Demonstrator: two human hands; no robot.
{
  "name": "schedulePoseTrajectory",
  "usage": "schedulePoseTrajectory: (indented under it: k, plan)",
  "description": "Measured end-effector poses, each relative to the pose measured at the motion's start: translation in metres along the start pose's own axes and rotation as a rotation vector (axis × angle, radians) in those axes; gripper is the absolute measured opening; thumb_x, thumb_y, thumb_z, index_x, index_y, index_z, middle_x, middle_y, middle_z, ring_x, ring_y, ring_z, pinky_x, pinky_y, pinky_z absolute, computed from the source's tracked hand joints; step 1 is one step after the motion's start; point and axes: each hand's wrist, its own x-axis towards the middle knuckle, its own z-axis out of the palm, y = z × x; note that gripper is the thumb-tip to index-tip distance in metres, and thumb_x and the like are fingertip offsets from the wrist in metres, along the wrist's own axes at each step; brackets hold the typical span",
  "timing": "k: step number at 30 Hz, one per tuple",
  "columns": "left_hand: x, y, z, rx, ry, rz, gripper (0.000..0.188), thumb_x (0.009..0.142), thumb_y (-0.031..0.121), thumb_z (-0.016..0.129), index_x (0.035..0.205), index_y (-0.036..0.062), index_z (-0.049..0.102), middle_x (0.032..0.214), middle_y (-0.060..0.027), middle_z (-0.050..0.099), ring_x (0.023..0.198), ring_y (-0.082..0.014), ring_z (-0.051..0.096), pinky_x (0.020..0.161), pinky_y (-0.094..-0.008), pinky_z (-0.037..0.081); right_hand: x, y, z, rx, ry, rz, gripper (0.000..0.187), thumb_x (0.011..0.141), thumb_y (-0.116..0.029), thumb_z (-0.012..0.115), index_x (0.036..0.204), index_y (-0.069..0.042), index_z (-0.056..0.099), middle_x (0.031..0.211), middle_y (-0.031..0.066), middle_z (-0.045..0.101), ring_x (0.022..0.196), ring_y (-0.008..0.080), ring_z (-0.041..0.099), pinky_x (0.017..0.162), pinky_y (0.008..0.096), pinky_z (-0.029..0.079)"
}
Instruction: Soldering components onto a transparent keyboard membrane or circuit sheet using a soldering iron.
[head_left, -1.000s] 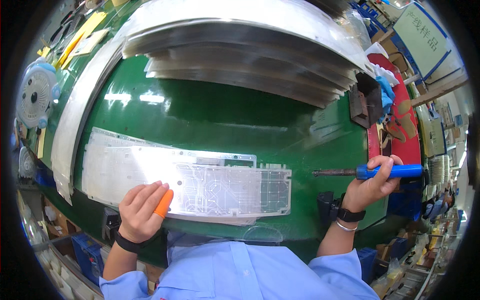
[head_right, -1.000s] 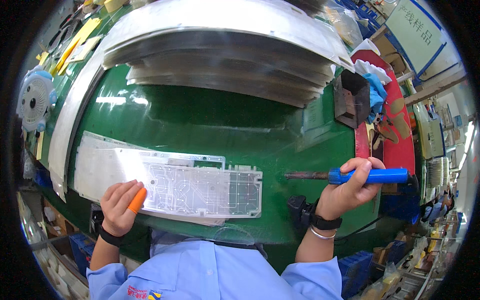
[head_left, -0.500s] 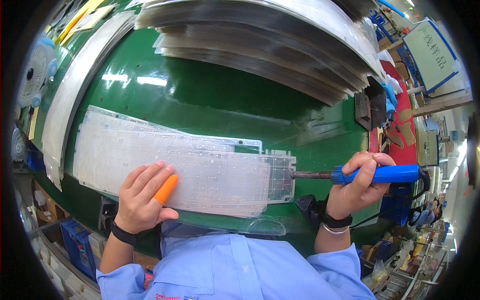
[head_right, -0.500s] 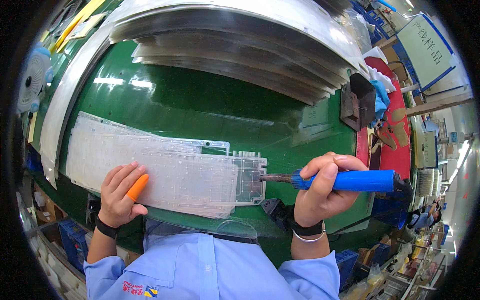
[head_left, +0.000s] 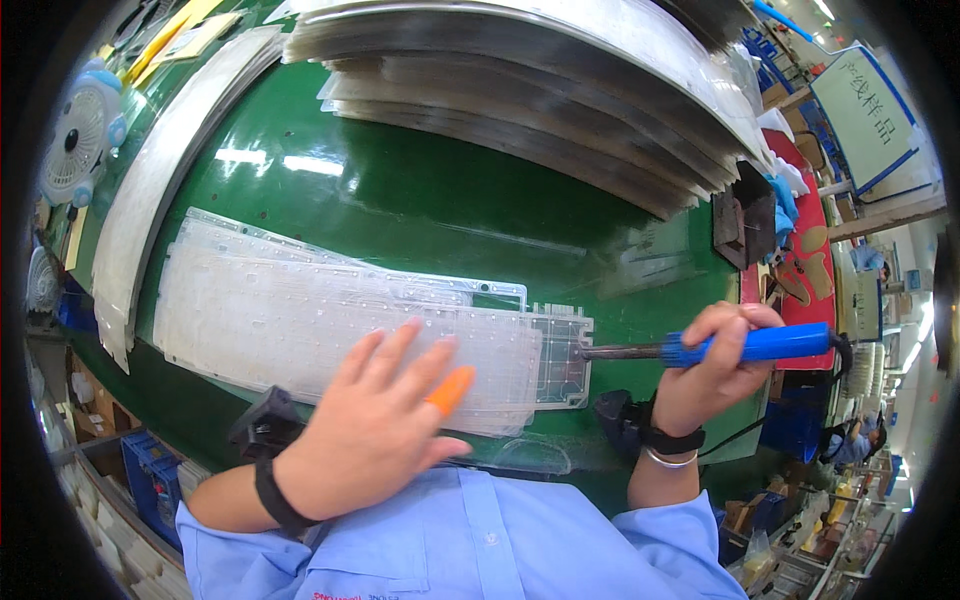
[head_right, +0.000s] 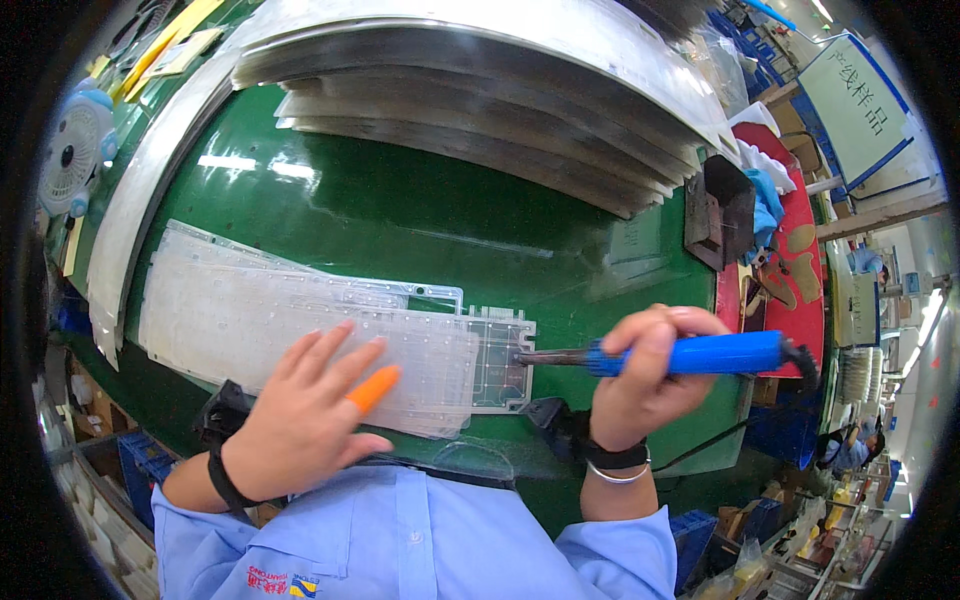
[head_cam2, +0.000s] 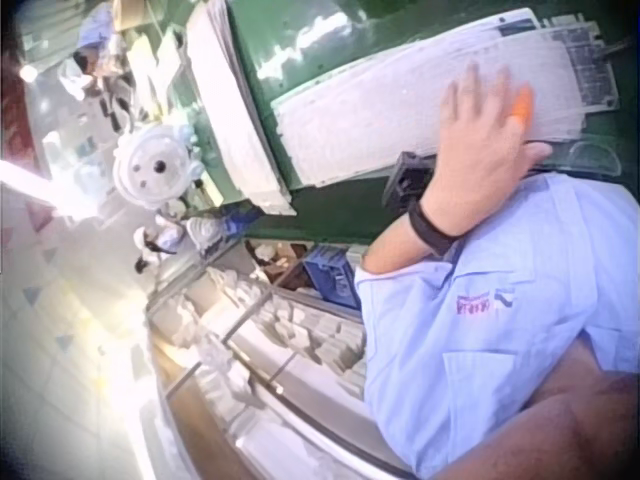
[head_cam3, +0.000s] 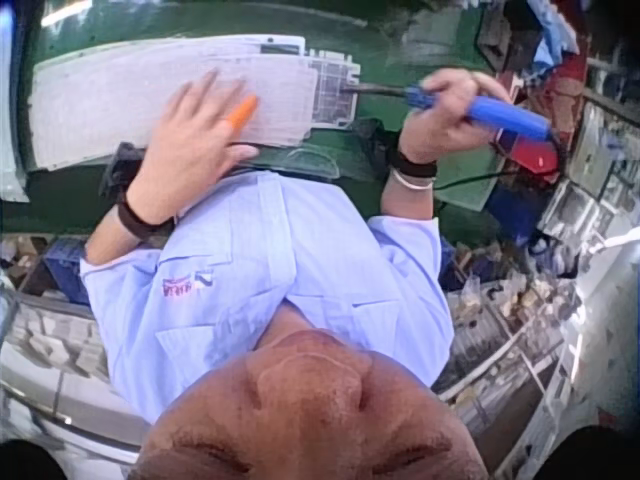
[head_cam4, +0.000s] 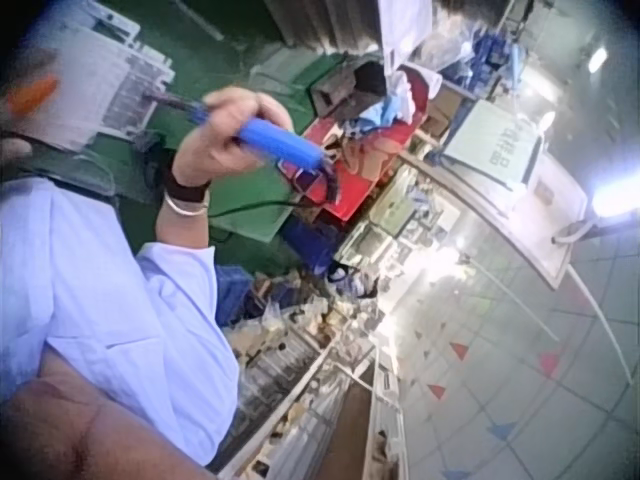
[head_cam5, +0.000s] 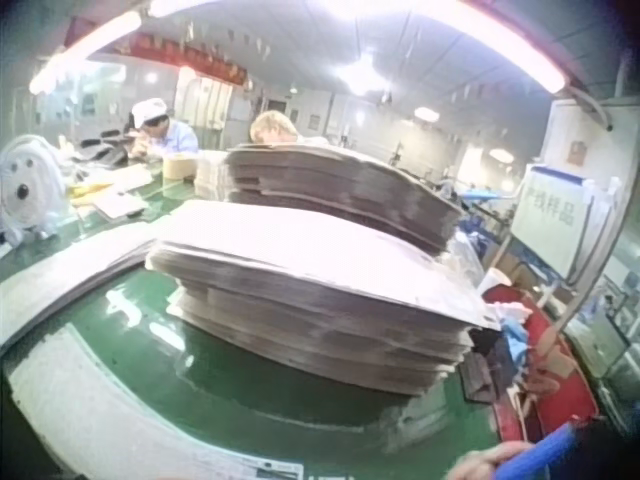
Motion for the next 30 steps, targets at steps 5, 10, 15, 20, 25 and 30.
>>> schedulePoseTrajectory:
  k: [5,10,15,20,25,30]
  plan:
    - [0.055,0.018,0.025,-0.014,0.032,0.167,0.050,0.078,0.048,0.056,0.106,0.0071,0.062,0.140,-0.0131,0.033,0.130,-0.0400,0.023,0.104,-0.0565,0.017,0.019,0.004,-0.032,0.030,0.245,0.036,0.020,0.089,-0.021,0.052,0.097,-0.004,0.046,0.063,0.0001,0.041,0.059,0.0086,0.038,0.056,0.0228,0.032]
    - [0.076,0.012,0.053,-0.013,0.048,0.242,0.046,0.078,0.051,0.054,0.094,0.0093,0.065,0.141,-0.0131,0.031,0.134,-0.0393,0.015,0.105,-0.0593,0.008,0.017,0.016,-0.051,-0.024,0.285,0.021,0.020,0.090,-0.022,0.050,0.099,-0.004,0.045,0.061,0.0001,0.042,0.058,0.0081,0.038,0.056,0.0228,0.032]
    - [0.083,0.016,0.049,0.005,0.070,0.258,0.042,0.078,0.051,0.051,0.084,0.0113,0.064,0.137,-0.0112,0.038,0.134,-0.0380,0.018,0.105,-0.0600,0.008,0.015,0.022,-0.058,0.023,0.315,0.091,0.021,0.091,-0.022,0.050,0.099,-0.003,0.044,0.059,0.0001,0.044,0.056,0.0077,0.039,0.054,0.0233,0.032]
    - [0.087,0.020,0.050,0.094,0.044,0.295,0.040,0.077,0.050,0.053,0.086,0.0124,0.064,0.135,-0.0085,0.040,0.134,-0.0367,0.020,0.106,-0.0590,0.010,0.015,0.026,-0.062,0.025,0.343,0.106,0.022,0.091,-0.023,0.050,0.100,-0.003,0.045,0.059,-0.0002,0.044,0.057,0.0075,0.039,0.054,0.0230,0.031]
    - [0.070,0.016,0.042,0.025,0.057,0.239,0.045,0.078,0.051,0.054,0.105,0.0165,0.063,0.139,-0.0076,0.036,0.134,-0.0359,0.019,0.106,-0.0586,0.010,0.015,0.027,-0.063,0.014,0.355,0.095,0.023,0.091,-0.023,0.050,0.099,-0.003,0.045,0.059,-0.0004,0.043,0.057,0.0075,0.039,0.055,0.0229,0.031]
    - [0.009,-0.018,0.013,0.141,-0.112,0.011,0.069,0.077,0.067,0.041,0.130,0.0235,0.048,0.145,-0.0092,0.025,0.134,-0.0412,0.012,0.104,-0.0620,0.007,0.016,0.027,-0.065,0.027,0.367,0.117,0.023,0.091,-0.024,0.050,0.098,-0.003,0.045,0.060,-0.0006,0.041,0.058,0.0077,0.038,0.055,0.0238,0.030]
